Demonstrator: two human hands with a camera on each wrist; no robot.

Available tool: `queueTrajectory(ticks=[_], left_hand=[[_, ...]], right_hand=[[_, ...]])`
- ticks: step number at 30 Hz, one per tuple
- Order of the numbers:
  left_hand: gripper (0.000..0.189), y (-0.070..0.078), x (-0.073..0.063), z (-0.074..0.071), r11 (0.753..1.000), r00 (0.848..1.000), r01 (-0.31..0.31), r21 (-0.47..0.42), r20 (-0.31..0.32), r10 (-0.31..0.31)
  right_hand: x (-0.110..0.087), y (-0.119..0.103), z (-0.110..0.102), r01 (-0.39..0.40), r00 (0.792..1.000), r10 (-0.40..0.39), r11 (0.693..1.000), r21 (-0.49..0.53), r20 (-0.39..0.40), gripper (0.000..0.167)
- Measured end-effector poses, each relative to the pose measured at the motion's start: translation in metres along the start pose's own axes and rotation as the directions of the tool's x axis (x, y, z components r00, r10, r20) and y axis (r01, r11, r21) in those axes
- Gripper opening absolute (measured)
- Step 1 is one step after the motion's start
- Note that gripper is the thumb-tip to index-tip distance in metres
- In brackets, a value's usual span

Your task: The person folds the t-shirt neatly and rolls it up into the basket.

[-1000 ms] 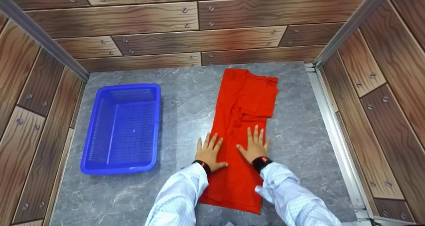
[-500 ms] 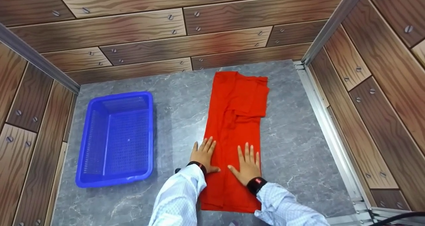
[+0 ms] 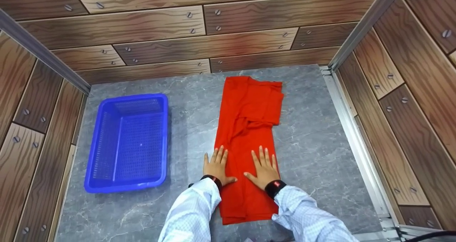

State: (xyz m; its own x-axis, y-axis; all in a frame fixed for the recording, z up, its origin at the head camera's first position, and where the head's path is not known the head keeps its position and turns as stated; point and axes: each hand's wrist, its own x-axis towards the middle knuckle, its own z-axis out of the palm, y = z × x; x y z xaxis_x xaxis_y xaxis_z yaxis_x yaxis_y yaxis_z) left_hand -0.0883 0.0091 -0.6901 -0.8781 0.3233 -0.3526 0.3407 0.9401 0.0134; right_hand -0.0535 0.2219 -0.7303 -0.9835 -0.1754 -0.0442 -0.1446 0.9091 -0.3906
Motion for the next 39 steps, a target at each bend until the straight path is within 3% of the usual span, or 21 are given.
queueTrajectory(ticks=[4, 8, 15, 19, 21, 25, 27, 32, 39], left_hand=[[0.114, 0.002, -0.003, 0.004, 0.999, 0.999, 0.033, -0.027, -0.022, -0.033], [0.115, 0.002, -0.006, 0.008, 0.999, 0.998, 0.023, -0.043, -0.052, -0.026], [0.112, -0.001, -0.006, 0.01, 0.997, 0.996, -0.055, -0.056, -0.073, 0.051], [0.11, 0.002, -0.008, 0.007, 0.994, 0.992, -0.108, -0.029, -0.075, 0.105], [0.109, 0.006, -0.011, 0.008, 0.987, 0.982, -0.16, -0.023, -0.1, 0.157], [0.106, 0.018, -0.019, 0.019, 0.955, 0.944, -0.297, 0.017, -0.144, 0.296], [0.105, 0.024, -0.023, 0.026, 0.943, 0.932, -0.33, 0.049, -0.141, 0.333], [0.101, 0.04, -0.029, 0.034, 0.953, 0.951, -0.284, 0.106, -0.094, 0.294], [0.1, 0.059, -0.035, 0.039, 0.971, 0.961, -0.238, 0.03, -0.134, 0.24]], right_hand=[[0.006, 0.0, -0.003, 0.013, 0.999, -0.012, 1.0, -0.007, 0.038, 0.09], [0.003, -0.001, -0.004, 0.024, 0.999, -0.024, 1.0, -0.012, 0.032, 0.09], [-0.013, -0.003, 0.0, 0.003, 0.999, -0.003, 1.0, 0.008, -0.042, 0.088], [-0.02, -0.006, -0.001, -0.035, 0.999, 0.036, 0.999, 0.017, -0.034, 0.089], [-0.023, -0.005, -0.001, -0.061, 0.998, 0.061, 0.998, 0.009, -0.016, 0.089], [-0.027, -0.003, -0.001, -0.093, 0.996, 0.093, 0.995, -0.034, 0.006, 0.089], [-0.027, -0.002, -0.001, -0.089, 0.996, 0.09, 0.995, -0.037, 0.008, 0.09], [-0.026, 0.005, -0.005, -0.055, 0.998, 0.056, 0.998, -0.026, 0.032, 0.091], [-0.024, 0.022, -0.01, -0.015, 0.998, 0.019, 0.998, -0.065, 0.064, 0.092]])
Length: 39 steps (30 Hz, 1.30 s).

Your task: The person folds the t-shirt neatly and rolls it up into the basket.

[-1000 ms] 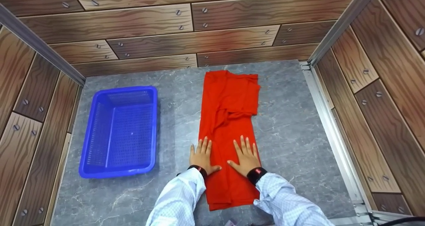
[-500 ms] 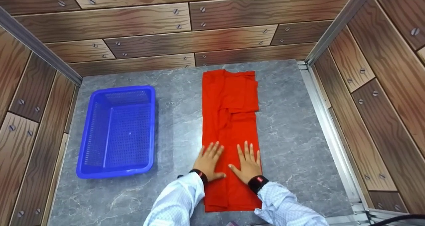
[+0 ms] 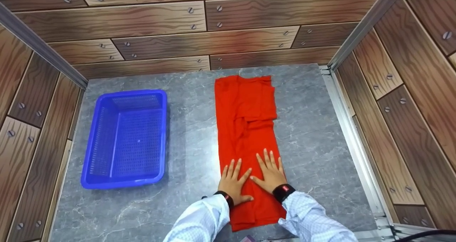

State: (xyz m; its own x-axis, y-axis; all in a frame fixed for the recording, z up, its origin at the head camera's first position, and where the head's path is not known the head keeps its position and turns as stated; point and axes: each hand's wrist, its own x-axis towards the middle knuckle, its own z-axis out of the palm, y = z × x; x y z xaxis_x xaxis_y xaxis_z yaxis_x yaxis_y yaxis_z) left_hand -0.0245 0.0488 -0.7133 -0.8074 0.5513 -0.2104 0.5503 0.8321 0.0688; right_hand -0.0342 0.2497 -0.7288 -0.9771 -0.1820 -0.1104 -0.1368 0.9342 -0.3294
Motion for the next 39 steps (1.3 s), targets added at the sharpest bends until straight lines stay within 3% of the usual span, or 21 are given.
queueTrajectory(ticks=[9, 14, 17, 23, 26, 29, 32, 39], left_hand=[[0.101, -0.007, 0.005, -0.008, 0.997, 0.998, -0.05, 0.057, 0.053, 0.047], [0.103, -0.014, 0.008, -0.007, 0.997, 0.997, -0.065, 0.04, 0.044, 0.063], [0.102, -0.016, 0.009, -0.005, 0.996, 0.997, -0.071, 0.048, 0.039, 0.069], [0.099, -0.014, 0.007, -0.007, 0.995, 0.994, -0.093, 0.044, 0.069, 0.09], [0.098, -0.012, 0.005, -0.009, 0.994, 0.992, -0.096, 0.047, 0.088, 0.091], [0.097, -0.01, 0.003, -0.011, 0.995, 0.991, -0.093, 0.044, 0.098, 0.089], [0.096, -0.009, 0.001, -0.012, 0.995, 0.992, -0.086, 0.04, 0.094, 0.082], [0.097, -0.013, 0.001, -0.012, 0.998, 0.996, -0.052, 0.03, 0.071, 0.049]], right_hand=[[-0.003, -0.011, -0.006, -0.055, 0.998, 0.056, 0.998, 0.042, -0.022, 0.089], [0.016, -0.015, -0.008, -0.002, 0.995, 0.003, 1.0, 0.015, -0.103, 0.084], [0.035, -0.016, -0.015, 0.023, 0.994, -0.017, 0.998, 0.056, -0.112, 0.077], [0.077, -0.024, -0.032, -0.086, 0.996, 0.083, 0.99, 0.111, 0.029, 0.069], [0.091, -0.027, -0.033, -0.159, 0.978, 0.146, 0.984, 0.079, 0.147, 0.077], [0.097, -0.03, -0.031, -0.181, 0.955, 0.17, 0.983, 0.02, 0.243, 0.083], [0.1, -0.032, -0.028, -0.153, 0.953, 0.15, 0.988, -0.011, 0.264, 0.087], [0.11, -0.039, -0.026, -0.082, 0.969, 0.079, 0.997, 0.005, 0.235, 0.084]])
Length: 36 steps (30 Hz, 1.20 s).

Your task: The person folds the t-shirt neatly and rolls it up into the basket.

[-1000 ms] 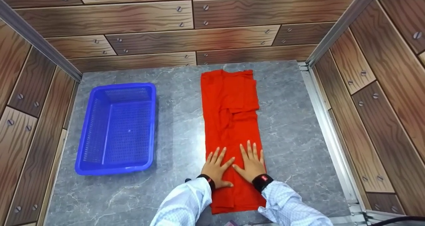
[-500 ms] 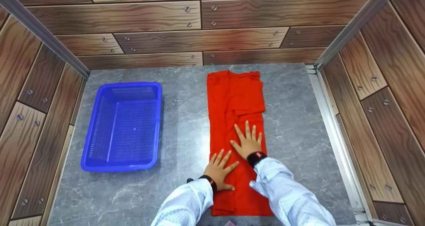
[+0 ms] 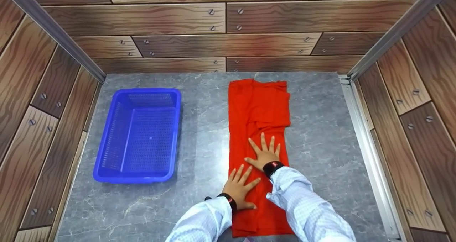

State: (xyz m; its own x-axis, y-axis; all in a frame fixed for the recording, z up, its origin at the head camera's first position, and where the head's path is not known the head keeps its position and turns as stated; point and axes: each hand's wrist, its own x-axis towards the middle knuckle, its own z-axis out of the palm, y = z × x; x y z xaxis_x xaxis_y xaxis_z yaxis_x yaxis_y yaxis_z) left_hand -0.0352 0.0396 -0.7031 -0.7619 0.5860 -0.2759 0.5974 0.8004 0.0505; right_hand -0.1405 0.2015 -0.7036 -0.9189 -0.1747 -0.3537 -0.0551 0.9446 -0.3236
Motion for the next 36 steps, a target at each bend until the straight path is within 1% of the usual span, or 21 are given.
queueTrajectory(ticks=[4, 9, 11, 14, 19, 23, 27, 32, 36], left_hand=[[0.098, -0.003, 0.003, 0.004, 1.0, 1.0, 0.016, -0.025, -0.013, -0.016], [0.098, -0.008, 0.008, 0.01, 1.0, 0.999, 0.023, -0.012, -0.047, -0.023], [0.099, -0.009, 0.01, 0.011, 1.0, 0.999, 0.025, -0.009, -0.047, -0.026], [0.099, -0.01, 0.012, 0.008, 0.999, 0.999, 0.03, -0.019, -0.03, -0.031], [0.099, -0.011, 0.015, -0.001, 0.998, 0.999, 0.038, -0.043, -0.01, -0.038], [0.099, -0.01, 0.019, -0.005, 0.998, 0.999, 0.04, -0.05, -0.014, -0.041], [0.098, -0.01, 0.025, -0.005, 0.999, 0.999, 0.032, -0.037, -0.024, -0.033], [0.098, -0.019, 0.034, -0.003, 0.999, 1.0, 0.015, -0.035, -0.007, -0.015], [0.098, -0.031, 0.041, -0.008, 0.999, 0.999, 0.036, -0.023, 0.012, -0.036]], right_hand=[[0.007, -0.002, -0.002, 0.016, 1.0, -0.016, 1.0, -0.006, 0.024, 0.084], [0.015, -0.003, -0.005, 0.027, 0.999, -0.026, 0.999, -0.022, 0.032, 0.084], [0.02, -0.001, -0.009, 0.03, 0.999, -0.029, 0.999, -0.027, 0.033, 0.085], [0.026, 0.003, -0.014, 0.033, 0.999, -0.032, 0.999, -0.027, 0.033, 0.087], [0.034, 0.005, -0.019, 0.028, 0.999, -0.028, 1.0, -0.004, 0.042, 0.089], [0.038, 0.007, -0.02, 0.029, 0.998, -0.029, 1.0, 0.0, 0.049, 0.089], [0.04, 0.007, -0.023, 0.029, 0.998, -0.029, 1.0, 0.009, 0.052, 0.088], [0.041, 0.005, -0.028, 0.011, 0.999, -0.012, 1.0, 0.019, 0.031, 0.088], [0.041, 0.005, -0.03, -0.008, 1.0, 0.008, 1.0, 0.021, 0.011, 0.088]])
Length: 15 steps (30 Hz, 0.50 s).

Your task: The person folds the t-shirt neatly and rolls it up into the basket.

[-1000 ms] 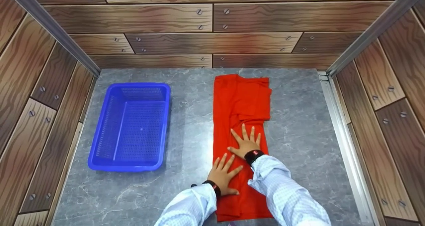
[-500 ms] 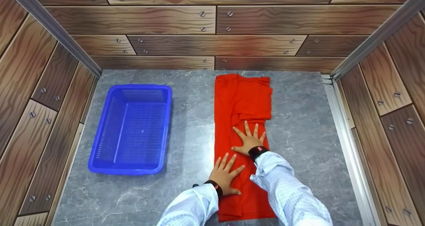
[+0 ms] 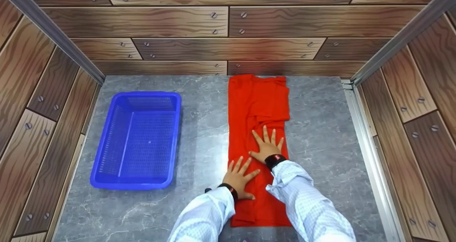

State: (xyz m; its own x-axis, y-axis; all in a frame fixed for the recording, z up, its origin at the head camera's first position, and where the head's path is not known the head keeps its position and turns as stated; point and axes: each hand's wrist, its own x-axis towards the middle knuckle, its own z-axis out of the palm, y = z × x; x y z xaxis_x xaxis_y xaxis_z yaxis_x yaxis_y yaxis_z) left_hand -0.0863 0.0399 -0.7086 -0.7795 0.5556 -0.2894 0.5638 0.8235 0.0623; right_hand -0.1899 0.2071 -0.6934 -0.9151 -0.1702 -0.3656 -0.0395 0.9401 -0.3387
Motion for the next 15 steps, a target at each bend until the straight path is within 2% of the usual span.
queueTrajectory(ticks=[4, 9, 12, 15], left_hand=[[0.098, -0.004, 0.0, -0.006, 1.0, 1.0, 0.015, -0.023, 0.018, -0.015], [0.097, -0.003, -0.004, -0.01, 0.998, 0.999, 0.009, -0.055, 0.048, -0.007], [0.096, -0.002, -0.006, -0.011, 0.999, 0.998, 0.009, -0.052, 0.065, -0.006], [0.095, -0.002, -0.008, -0.014, 0.999, 0.996, 0.0, -0.044, 0.086, 0.004]], right_hand=[[-0.012, 0.004, 0.001, 0.008, 0.998, -0.006, 1.0, 0.025, -0.065, 0.082], [-0.039, 0.017, 0.011, 0.066, 0.984, -0.063, 0.998, 0.015, -0.17, 0.073], [-0.058, 0.027, 0.023, 0.088, 0.976, -0.088, 0.996, -0.008, -0.198, 0.071], [-0.074, 0.035, 0.036, 0.076, 0.977, -0.079, 0.997, -0.021, -0.2, 0.072]])
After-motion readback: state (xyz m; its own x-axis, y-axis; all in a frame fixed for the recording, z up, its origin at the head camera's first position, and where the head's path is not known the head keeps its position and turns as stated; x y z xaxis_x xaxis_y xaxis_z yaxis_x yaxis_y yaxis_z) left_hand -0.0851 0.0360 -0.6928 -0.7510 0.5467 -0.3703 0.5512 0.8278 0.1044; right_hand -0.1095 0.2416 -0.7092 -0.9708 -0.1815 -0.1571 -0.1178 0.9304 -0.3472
